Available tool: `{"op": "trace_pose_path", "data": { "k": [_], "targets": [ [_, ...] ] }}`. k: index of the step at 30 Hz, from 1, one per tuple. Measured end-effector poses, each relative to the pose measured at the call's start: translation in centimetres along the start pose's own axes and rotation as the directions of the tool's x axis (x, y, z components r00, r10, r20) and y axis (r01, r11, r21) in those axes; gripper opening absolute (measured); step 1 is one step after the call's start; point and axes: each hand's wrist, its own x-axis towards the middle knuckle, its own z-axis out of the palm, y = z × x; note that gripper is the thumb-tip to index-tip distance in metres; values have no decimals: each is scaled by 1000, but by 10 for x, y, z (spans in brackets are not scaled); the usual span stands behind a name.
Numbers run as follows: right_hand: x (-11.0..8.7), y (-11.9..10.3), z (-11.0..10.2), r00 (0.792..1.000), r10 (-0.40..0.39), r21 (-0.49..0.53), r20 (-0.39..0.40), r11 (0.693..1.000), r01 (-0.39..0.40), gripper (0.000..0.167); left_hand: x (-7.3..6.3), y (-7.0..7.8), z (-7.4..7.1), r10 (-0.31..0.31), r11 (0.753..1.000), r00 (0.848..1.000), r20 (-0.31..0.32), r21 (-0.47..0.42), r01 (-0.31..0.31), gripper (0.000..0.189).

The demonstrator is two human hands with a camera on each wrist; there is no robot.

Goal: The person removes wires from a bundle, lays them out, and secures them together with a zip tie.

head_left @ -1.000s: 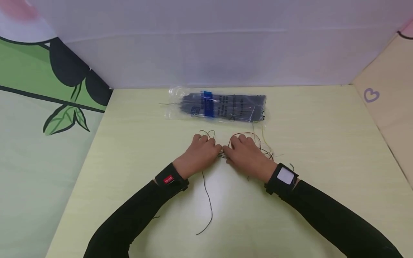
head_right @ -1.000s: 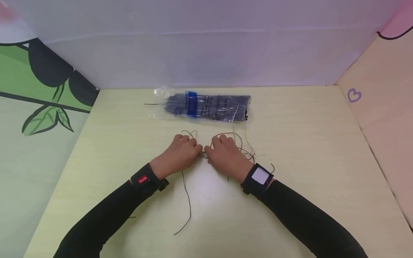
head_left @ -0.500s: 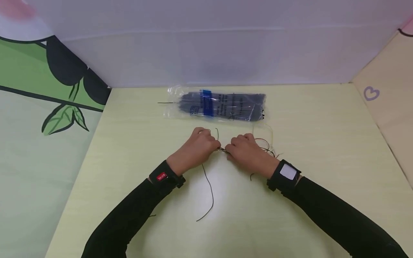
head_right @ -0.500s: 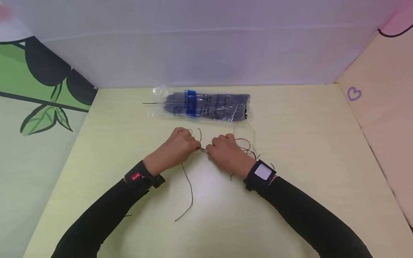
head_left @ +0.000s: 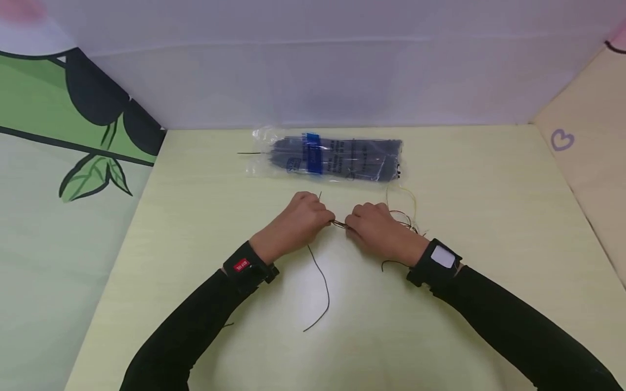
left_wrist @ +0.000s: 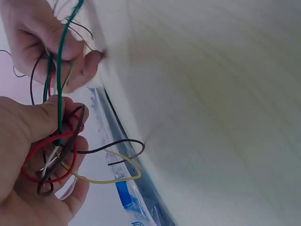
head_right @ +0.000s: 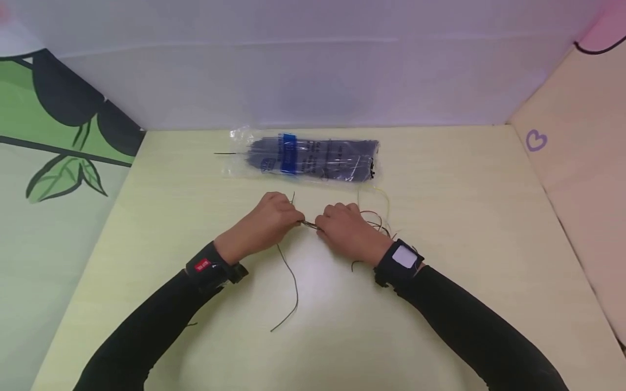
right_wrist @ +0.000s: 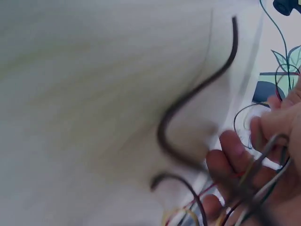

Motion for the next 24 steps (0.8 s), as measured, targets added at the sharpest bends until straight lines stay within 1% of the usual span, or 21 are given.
{"op": "trace_pose_path", "data": {
  "k": [3,6,8,10,12,14,19,22,24],
  "targets": [
    [-3,5,-4,999,6,-25,46,1000,-5,13,-1,-3,3,-19,995,999,46,95,15,14],
    [-11,13,-8,996,-4,-9,91,1000,4,14,-5,-6,7,-48,980,993,105,199,26,20],
    [-19,20,-9,993,0,4,120,1000,-1,13,-8,-9,9,-69,969,988,140,246,33,22],
    [-28,27,-8,990,22,29,138,999,-26,13,-10,-11,10,-93,960,984,155,277,47,23],
    [-35,34,-9,991,37,50,132,998,-44,15,-12,-12,9,-109,955,982,157,290,59,24],
    [-40,39,-10,993,43,73,108,996,-51,18,-12,-14,8,-116,953,981,157,295,65,26],
    [-53,50,-12,997,44,142,71,988,-54,27,-15,-15,6,-122,958,975,185,278,67,31],
    [-61,58,-15,998,42,189,44,981,-50,27,-17,-16,4,-108,961,976,189,271,54,32],
    [-66,63,-17,999,37,194,15,980,-39,25,-18,-17,2,-94,962,978,186,270,42,33]
  ]
}}
